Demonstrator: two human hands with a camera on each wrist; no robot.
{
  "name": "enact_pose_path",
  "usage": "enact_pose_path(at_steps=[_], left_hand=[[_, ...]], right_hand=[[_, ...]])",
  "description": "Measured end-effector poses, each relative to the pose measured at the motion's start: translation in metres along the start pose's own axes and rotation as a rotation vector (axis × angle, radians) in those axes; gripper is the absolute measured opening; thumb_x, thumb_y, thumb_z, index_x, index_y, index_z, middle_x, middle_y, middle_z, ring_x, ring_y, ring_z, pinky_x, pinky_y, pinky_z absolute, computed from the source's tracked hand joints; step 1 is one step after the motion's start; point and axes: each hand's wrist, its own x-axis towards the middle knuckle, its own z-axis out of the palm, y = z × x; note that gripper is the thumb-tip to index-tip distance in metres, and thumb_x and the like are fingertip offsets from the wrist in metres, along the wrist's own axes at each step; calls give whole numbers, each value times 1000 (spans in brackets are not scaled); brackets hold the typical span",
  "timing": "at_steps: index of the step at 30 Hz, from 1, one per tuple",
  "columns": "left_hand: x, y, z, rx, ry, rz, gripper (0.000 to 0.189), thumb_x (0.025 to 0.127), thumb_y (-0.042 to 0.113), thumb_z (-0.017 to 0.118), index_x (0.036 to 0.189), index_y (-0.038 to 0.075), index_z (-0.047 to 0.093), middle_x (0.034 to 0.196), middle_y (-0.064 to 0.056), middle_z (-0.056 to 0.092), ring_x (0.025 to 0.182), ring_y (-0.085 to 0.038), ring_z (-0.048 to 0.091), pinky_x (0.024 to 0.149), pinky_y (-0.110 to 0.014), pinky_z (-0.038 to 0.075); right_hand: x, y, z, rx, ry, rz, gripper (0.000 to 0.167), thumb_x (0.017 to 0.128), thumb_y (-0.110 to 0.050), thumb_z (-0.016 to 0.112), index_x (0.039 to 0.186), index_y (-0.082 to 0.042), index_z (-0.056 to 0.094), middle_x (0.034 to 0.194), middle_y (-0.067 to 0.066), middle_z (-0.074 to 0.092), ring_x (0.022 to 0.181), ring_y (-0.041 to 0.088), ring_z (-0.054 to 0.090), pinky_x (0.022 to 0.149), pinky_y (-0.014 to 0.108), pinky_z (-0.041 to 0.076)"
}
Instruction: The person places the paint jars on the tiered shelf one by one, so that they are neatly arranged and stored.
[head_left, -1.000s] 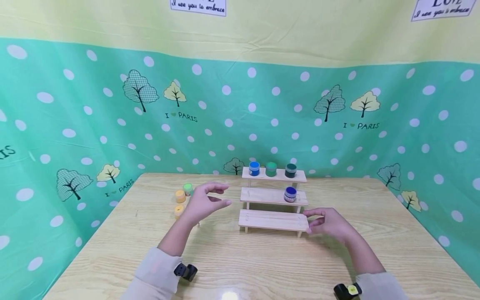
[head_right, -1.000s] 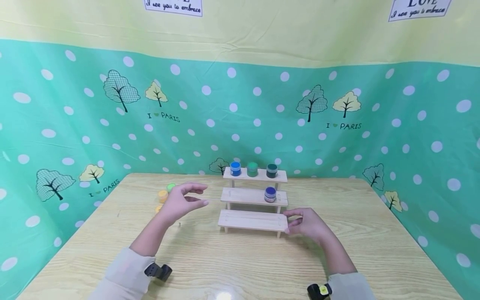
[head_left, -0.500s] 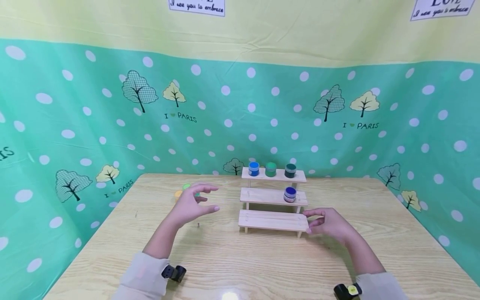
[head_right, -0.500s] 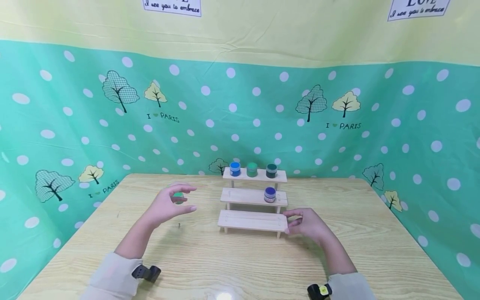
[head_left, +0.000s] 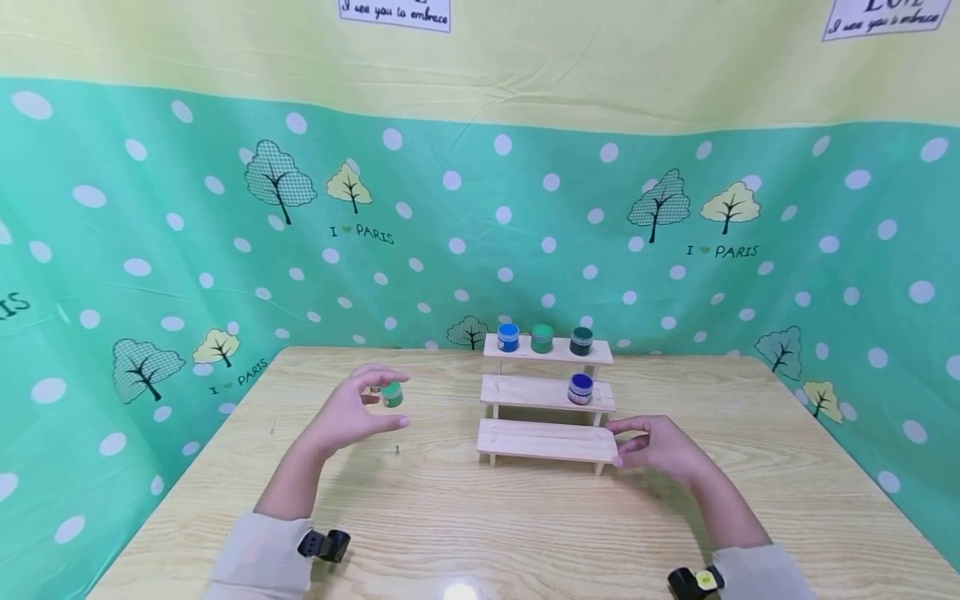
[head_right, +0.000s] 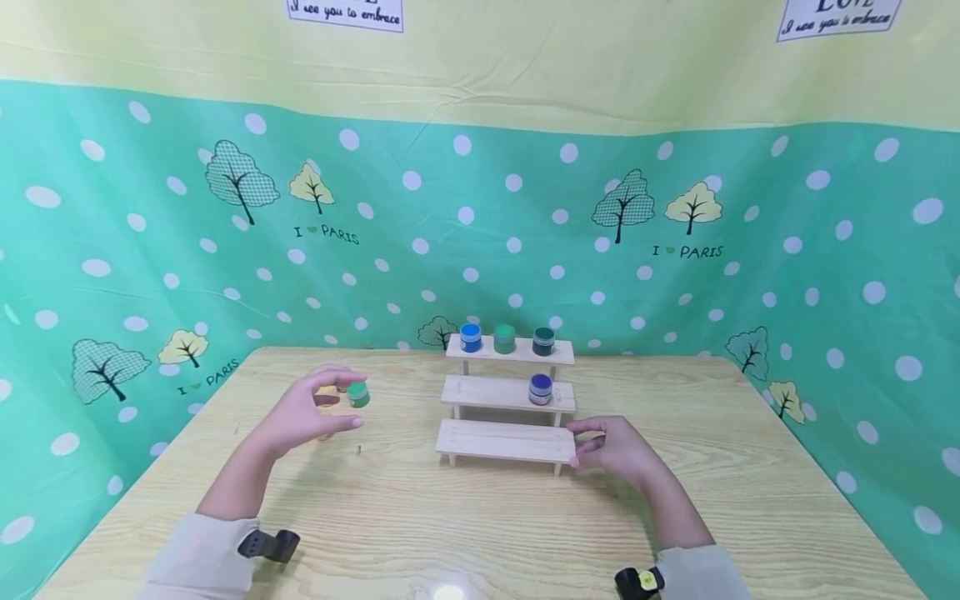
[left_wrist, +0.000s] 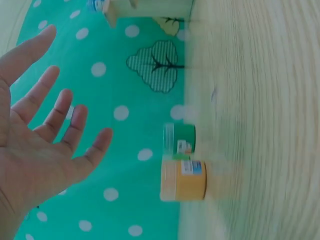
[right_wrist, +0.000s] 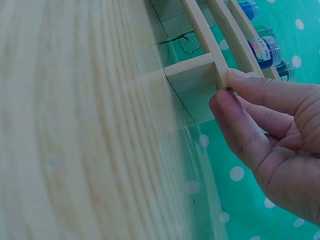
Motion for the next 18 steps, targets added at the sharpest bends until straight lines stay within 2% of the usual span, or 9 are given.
enact_pose_path(at_steps=[6,13,18], left_hand=[[-6,-7,-11,8,-22,-25,52,75,18,86,123,13,65,126,-7,53,116,-34,48,96,-58,45],[-13,-15,-24,-12,-37,-74,57,75,19,86,126,5,63,136,-17,48,117,-36,47,97,-58,45],[-14,-23,-32,-35,-60,-91,53,76,17,85,123,7,65,134,-13,52,118,-37,46,97,-56,45]], right_hand=[[0,-1,-1,-4,-1,1,58,71,0,84,125,1,63,105,11,68,88,23,67,76,35,57],[1,1,-1,-3,-4,-2,58,72,1,83,126,1,63,106,12,68,87,23,66,75,36,58],[0,2,-1,-4,-8,-6,59,72,2,83,127,2,62,106,12,68,87,22,66,75,36,58]])
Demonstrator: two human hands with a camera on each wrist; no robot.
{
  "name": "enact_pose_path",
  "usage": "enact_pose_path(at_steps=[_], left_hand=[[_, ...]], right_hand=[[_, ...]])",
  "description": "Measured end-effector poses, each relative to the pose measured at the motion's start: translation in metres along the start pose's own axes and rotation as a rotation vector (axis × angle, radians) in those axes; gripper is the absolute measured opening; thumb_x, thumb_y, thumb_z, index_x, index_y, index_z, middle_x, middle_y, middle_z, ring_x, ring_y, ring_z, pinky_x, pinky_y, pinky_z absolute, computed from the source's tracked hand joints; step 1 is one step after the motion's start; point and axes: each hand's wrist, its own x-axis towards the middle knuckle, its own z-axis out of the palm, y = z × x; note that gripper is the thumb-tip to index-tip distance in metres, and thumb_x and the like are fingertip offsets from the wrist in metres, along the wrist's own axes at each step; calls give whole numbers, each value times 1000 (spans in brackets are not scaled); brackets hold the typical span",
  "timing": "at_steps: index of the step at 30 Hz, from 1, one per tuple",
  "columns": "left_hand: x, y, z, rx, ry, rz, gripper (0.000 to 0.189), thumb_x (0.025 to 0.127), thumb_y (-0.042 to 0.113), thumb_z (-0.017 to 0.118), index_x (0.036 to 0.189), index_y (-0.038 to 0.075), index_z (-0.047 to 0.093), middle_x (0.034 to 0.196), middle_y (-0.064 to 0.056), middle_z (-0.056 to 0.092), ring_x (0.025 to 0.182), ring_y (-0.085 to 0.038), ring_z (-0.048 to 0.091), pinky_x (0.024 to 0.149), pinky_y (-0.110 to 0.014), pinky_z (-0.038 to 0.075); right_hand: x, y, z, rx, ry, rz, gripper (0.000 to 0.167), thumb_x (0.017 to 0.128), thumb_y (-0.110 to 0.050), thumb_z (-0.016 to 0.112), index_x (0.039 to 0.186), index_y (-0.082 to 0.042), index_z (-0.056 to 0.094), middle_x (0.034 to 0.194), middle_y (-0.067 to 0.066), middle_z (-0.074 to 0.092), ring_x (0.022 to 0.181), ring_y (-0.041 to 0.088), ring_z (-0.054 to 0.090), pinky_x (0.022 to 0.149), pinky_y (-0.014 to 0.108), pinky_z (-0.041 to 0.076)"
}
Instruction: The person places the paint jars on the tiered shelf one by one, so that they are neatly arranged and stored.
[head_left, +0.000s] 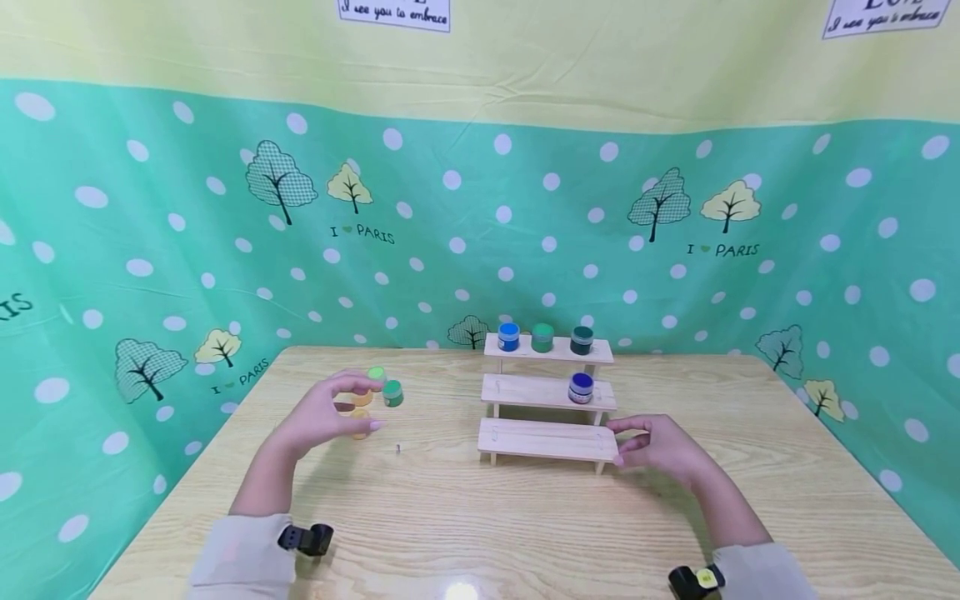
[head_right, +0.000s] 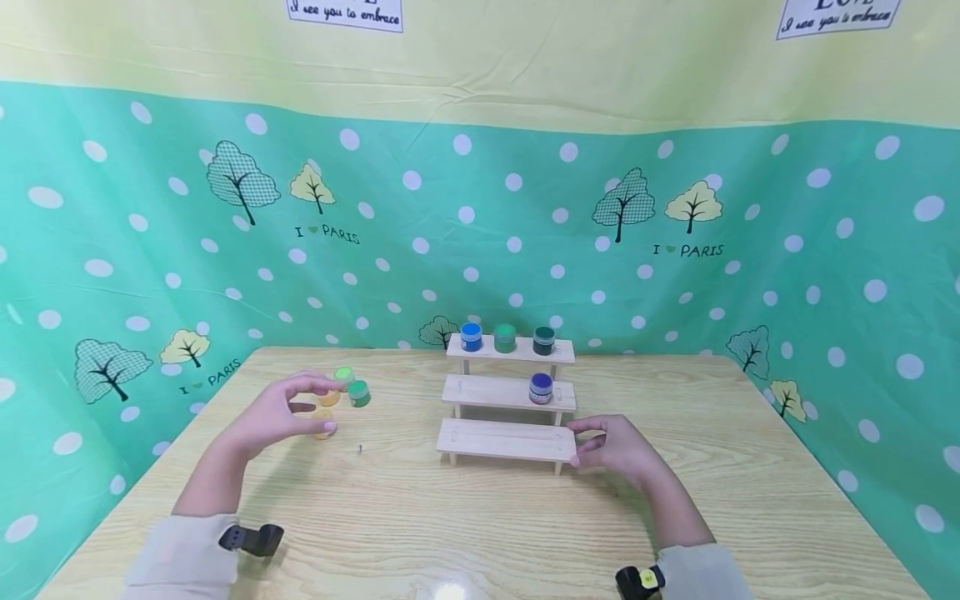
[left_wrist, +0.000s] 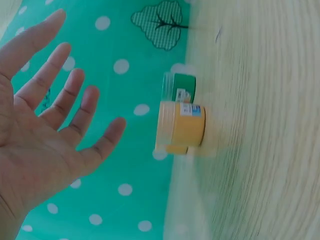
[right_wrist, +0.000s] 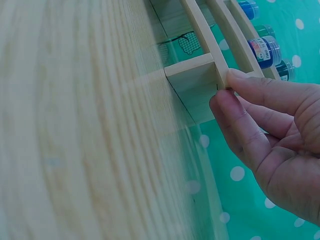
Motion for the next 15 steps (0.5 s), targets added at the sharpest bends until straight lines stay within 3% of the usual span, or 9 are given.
enact_pose_path(at_steps=[7,15], left_hand=[[0,-7,-10,-24,-27,-60,50,75,15,86,121,8,67,133,-11,54,118,-35,46,98,-56,44],[0,-22,-18,-41,-63,-166,56,75,15,85,125,2,63,135,-18,53,125,-44,45,97,-52,47]], right_hand=[[0,-1,0,-9,8,6,57,72,1,83,126,1,63,104,11,68,87,22,66,75,35,57],[1,-2,0,12,14,14,57,71,1,83,125,0,64,104,10,68,87,22,66,76,36,58]])
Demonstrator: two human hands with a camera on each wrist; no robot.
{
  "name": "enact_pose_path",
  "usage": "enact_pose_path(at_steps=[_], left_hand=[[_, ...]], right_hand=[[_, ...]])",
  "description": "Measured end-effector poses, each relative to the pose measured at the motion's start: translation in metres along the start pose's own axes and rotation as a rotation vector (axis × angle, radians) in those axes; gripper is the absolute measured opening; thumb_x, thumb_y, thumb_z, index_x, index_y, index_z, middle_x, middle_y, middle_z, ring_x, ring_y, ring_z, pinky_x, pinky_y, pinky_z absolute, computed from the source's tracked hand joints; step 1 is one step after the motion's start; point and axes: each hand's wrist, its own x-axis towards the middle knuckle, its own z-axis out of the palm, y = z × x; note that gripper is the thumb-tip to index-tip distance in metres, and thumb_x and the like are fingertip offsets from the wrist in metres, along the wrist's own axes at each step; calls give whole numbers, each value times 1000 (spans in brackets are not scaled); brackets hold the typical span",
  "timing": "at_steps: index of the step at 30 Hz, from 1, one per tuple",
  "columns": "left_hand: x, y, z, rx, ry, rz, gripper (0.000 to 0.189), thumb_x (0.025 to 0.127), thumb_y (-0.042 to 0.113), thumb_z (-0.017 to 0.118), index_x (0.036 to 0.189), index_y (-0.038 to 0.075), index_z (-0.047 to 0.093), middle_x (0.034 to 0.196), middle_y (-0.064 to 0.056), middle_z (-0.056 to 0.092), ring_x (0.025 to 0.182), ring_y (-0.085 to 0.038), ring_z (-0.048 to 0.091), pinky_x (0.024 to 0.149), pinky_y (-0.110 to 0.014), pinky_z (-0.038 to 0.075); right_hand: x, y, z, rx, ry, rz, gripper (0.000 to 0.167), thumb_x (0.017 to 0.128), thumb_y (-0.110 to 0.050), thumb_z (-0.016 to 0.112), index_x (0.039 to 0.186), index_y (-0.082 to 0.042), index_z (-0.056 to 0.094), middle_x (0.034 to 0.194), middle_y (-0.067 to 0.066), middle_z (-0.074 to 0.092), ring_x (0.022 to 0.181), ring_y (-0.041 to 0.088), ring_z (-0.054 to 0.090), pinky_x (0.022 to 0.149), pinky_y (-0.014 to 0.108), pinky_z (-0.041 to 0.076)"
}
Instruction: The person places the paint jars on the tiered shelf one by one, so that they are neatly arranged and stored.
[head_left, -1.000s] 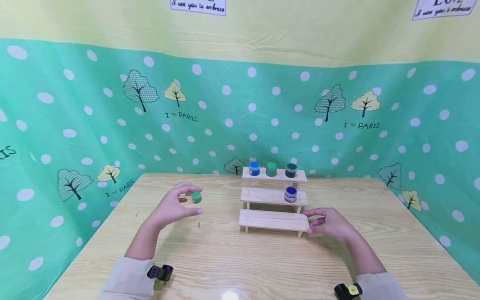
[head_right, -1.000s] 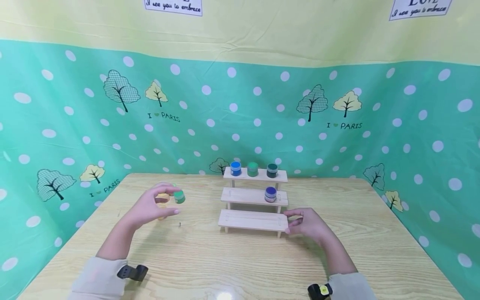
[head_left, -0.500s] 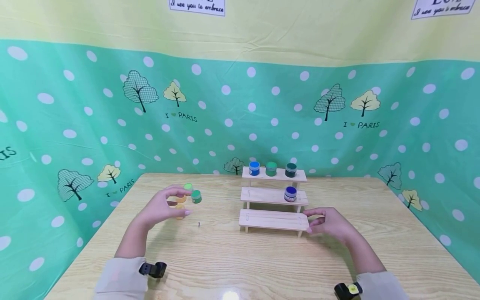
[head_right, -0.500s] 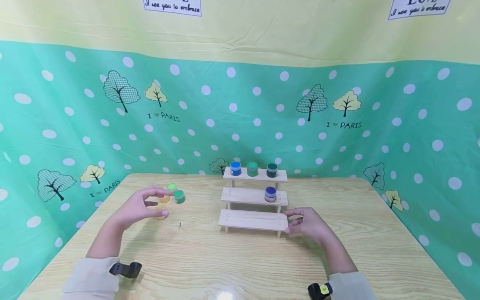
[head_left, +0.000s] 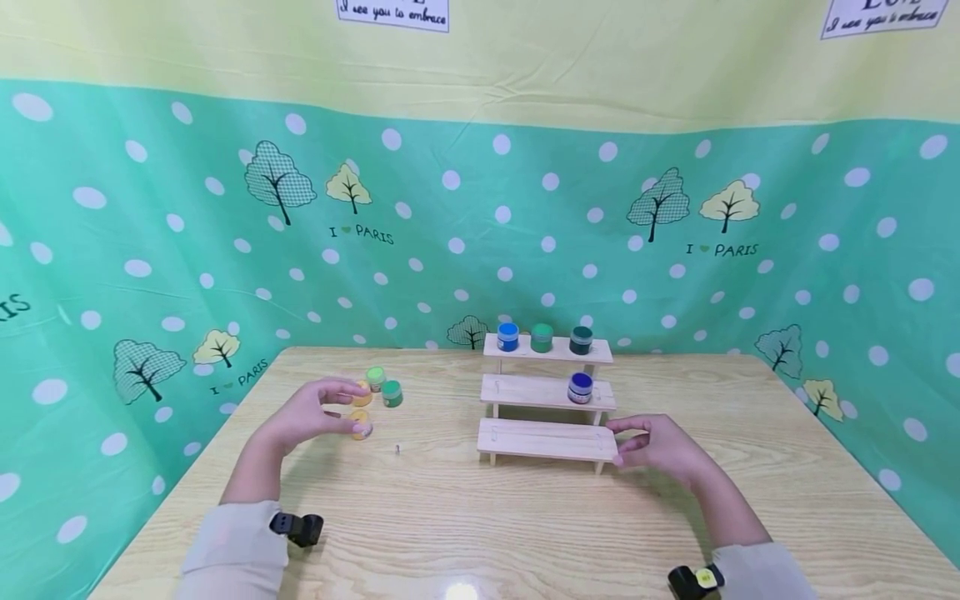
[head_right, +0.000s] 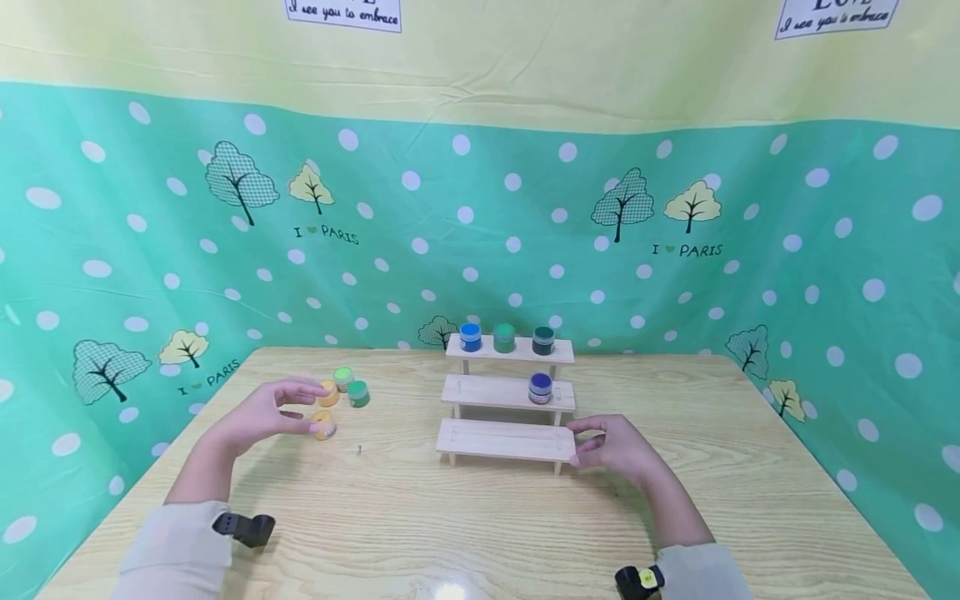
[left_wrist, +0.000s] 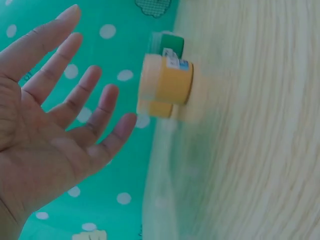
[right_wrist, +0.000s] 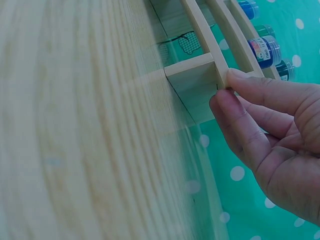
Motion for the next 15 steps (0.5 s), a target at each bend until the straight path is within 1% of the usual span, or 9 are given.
enact_pose_path(at_steps=[2,5,9,11,15], left_hand=[[2,-5,-1,1,-14,-37,59,75,16,85,128,2,62,136,-17,53,126,-42,46,98,-52,46],[4,-12,-3,2,-41,-67,62,76,18,85,131,2,59,138,-17,53,127,-40,47,101,-53,43],[6,-19,-4,-33,-69,-70,64,78,17,84,132,-1,57,140,-19,51,128,-41,45,102,-52,43],[8,-22,-5,-60,-77,-82,63,78,16,84,133,-1,57,141,-19,50,128,-41,45,101,-50,45],[11,-30,-5,-111,-116,-97,64,79,13,82,135,-2,54,144,-20,47,128,-40,48,98,-43,49]], right_hand=[[-1,0,0,-3,-4,0,57,72,1,83,125,1,63,104,10,68,87,22,66,76,36,57],[-2,0,0,-3,-13,-3,57,72,1,83,126,2,63,105,12,68,88,23,66,76,36,58],[-2,0,0,5,-17,-4,58,72,2,83,126,2,62,106,12,68,88,23,67,76,36,58],[-2,-1,0,5,-15,-3,58,72,2,83,127,2,62,105,12,68,88,23,67,76,36,58],[-2,-1,1,-2,-12,-3,59,72,2,83,127,2,62,104,12,69,87,23,67,76,36,58]])
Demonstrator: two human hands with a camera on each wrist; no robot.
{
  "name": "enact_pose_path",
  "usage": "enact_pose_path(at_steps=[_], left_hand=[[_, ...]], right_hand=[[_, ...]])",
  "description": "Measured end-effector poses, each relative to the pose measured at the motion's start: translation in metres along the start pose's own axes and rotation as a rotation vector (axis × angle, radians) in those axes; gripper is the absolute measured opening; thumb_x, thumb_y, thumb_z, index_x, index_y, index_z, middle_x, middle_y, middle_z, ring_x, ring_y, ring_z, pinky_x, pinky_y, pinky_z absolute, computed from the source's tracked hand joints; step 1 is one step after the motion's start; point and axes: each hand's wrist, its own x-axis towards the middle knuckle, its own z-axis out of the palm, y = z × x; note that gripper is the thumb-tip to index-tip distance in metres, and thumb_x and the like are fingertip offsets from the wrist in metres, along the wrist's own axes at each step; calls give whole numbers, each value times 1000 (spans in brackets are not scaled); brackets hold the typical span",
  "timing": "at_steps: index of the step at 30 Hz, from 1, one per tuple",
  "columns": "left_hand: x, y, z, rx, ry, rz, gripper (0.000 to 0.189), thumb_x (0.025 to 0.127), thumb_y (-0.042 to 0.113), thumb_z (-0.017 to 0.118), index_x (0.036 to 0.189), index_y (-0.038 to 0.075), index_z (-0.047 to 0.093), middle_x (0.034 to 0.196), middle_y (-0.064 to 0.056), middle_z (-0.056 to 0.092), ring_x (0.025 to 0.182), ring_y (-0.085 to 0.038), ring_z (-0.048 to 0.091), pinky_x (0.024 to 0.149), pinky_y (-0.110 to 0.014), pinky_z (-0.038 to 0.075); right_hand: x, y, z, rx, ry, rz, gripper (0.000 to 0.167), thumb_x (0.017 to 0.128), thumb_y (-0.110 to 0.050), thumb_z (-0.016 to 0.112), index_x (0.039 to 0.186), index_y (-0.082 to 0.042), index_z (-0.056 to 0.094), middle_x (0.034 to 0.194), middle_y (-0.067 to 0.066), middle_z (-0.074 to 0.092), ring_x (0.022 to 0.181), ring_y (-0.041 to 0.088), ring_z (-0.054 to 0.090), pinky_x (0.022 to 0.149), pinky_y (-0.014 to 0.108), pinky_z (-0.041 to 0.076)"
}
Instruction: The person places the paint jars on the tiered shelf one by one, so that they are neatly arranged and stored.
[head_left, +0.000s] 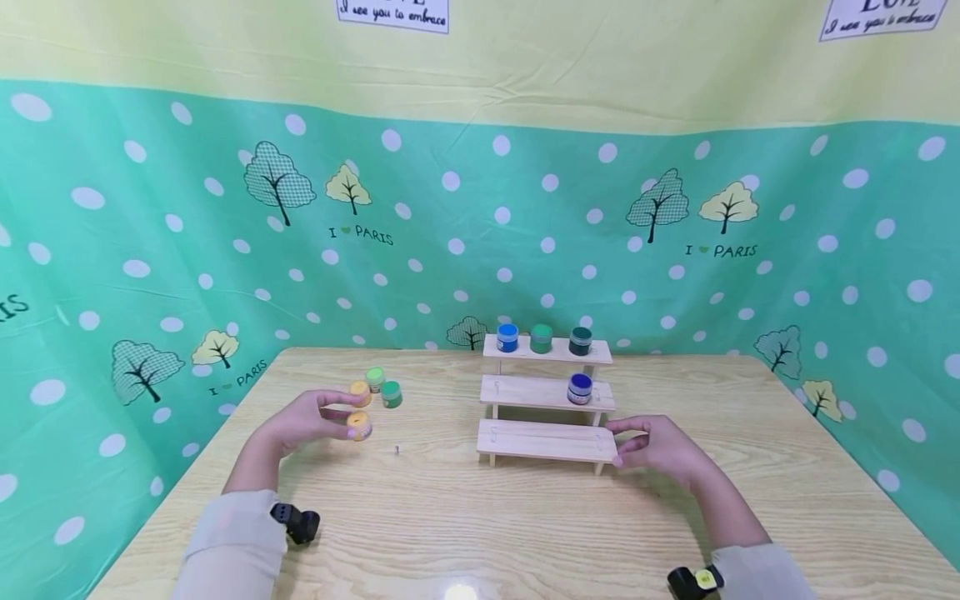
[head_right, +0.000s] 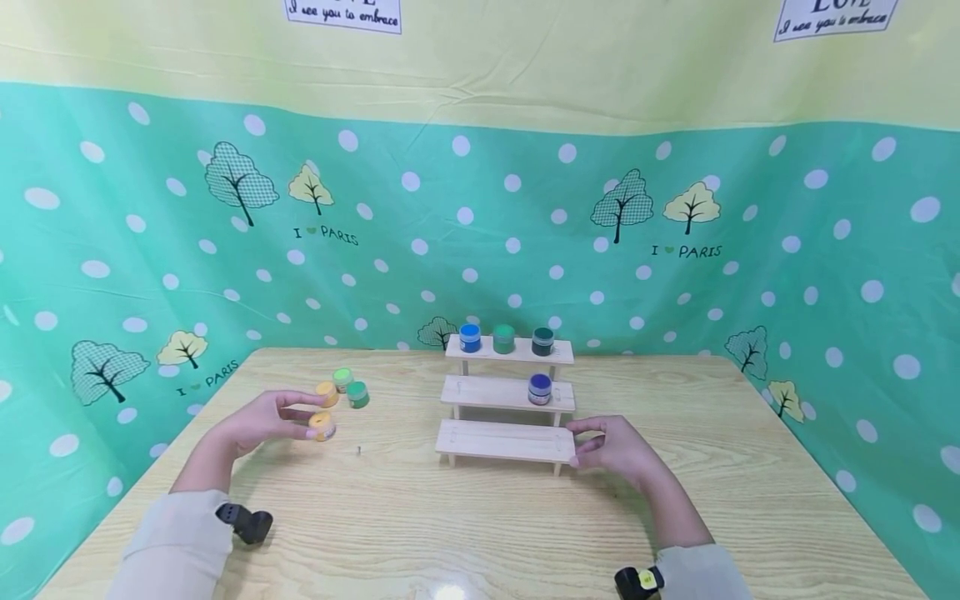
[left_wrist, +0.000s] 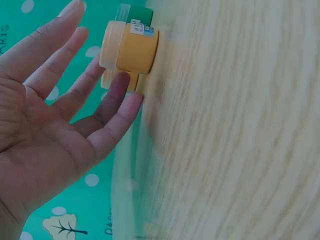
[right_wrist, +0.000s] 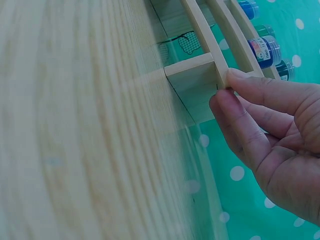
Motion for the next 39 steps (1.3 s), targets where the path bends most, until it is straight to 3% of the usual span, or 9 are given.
enact_pose_path(at_steps=[9,14,27,35,39], left_hand=[[8,-10,-3,57,-15,-50,60,78,10,82,131,-2,58,140,-24,49,117,-34,57,93,-38,52],[10,-11,-2,50,-35,-45,57,78,7,81,130,-3,59,134,-23,55,112,-31,60,93,-37,52],[15,-16,0,29,26,-42,50,80,5,79,125,-5,61,126,-19,60,103,-22,62,84,-29,55],[14,-9,5,12,59,-50,48,81,3,77,126,-3,62,124,-17,60,99,-21,64,82,-32,57],[12,-3,8,14,62,-21,50,81,5,77,127,-4,60,123,-17,60,97,-22,63,80,-32,57]], right_hand=[[1,0,0,2,-3,-1,61,71,2,83,128,3,61,101,11,69,86,23,67,76,36,57],[2,1,0,3,2,-2,60,71,0,84,126,2,62,101,10,69,86,23,67,76,36,57],[0,1,0,10,-5,-17,60,71,1,84,127,3,62,103,11,69,86,23,67,75,36,57],[0,1,0,9,-2,-25,59,72,1,83,126,3,62,100,11,69,86,23,67,74,35,58],[0,0,0,8,-1,-30,58,72,2,83,125,4,62,99,11,69,85,23,67,73,35,58]])
